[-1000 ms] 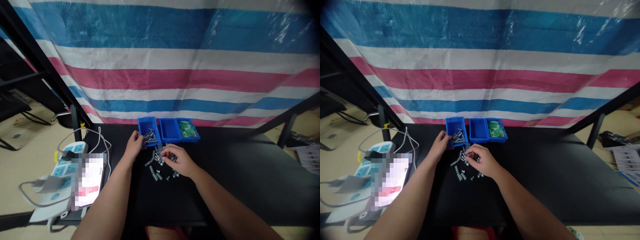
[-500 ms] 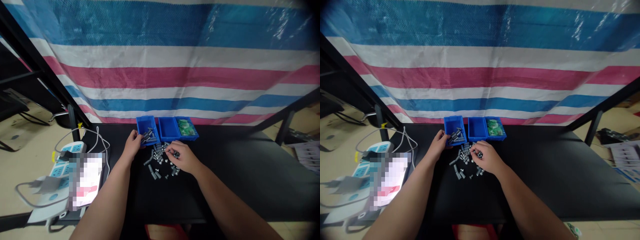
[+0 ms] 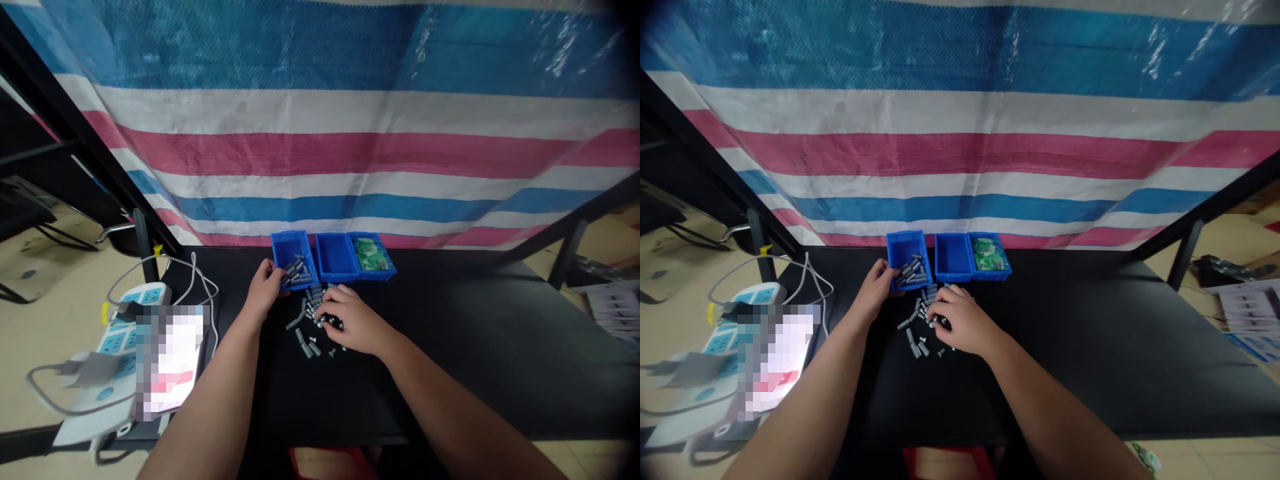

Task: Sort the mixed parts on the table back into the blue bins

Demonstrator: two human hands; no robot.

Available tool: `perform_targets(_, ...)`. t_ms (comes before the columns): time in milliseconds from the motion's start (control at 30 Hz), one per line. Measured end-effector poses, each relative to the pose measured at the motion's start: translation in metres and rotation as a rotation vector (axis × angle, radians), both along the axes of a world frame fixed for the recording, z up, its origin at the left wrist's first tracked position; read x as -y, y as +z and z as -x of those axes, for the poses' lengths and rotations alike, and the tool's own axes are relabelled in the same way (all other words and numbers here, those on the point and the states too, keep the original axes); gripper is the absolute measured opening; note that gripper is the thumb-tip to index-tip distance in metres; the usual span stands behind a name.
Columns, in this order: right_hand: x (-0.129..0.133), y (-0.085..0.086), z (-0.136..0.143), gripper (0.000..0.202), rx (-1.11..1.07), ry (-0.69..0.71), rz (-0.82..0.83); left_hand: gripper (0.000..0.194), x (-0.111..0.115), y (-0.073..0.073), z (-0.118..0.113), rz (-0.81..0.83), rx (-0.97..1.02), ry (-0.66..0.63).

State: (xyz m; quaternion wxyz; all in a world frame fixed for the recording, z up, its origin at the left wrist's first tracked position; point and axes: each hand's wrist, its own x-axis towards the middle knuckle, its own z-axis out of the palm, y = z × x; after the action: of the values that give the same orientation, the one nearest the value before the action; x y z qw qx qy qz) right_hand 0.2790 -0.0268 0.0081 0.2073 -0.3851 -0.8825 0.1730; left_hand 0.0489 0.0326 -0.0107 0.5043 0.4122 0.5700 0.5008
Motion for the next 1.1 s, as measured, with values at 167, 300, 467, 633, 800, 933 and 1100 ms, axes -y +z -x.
perform_targets(167, 0.0, -0.005, 0.004, 0.025, 0.058, -0.011, -0.036, 0.026, 0.0, -0.001, 0.0, 0.001, -0.005, 0.002)
perform_targets(300, 0.0, -0.005, 0.006, 0.018, 0.054, -0.01, -0.044, 0.025, 0.001, 0.001, 0.0, 0.013, -0.013, -0.003)
perform_targets(467, 0.001, 0.002, 0.006, 0.014, -0.184, 0.032, -0.013, 0.028, 0.0, 0.002, 0.0, 0.007, -0.012, 0.001)
perform_targets(633, 0.004, 0.002, -0.002, 0.02, -0.343, 0.043, 0.183, 0.027, -0.002, -0.002, 0.001, 0.0, 0.011, -0.006)
perform_targets(800, -0.001, -0.009, -0.002, 0.005, -0.398, 0.058, 0.33, 0.026, -0.003, -0.004, 0.001, 0.007, -0.004, 0.005)
perform_targets(933, -0.006, -0.016, 0.008, 0.049, -0.806, -0.027, 0.428, 0.027, -0.002, -0.001, 0.0, 0.014, -0.006, 0.0)
perform_targets(1100, -0.003, -0.014, 0.012, 0.065, -0.864, 0.045, 0.477, 0.027, 0.0, 0.002, 0.0, 0.02, -0.012, -0.003)
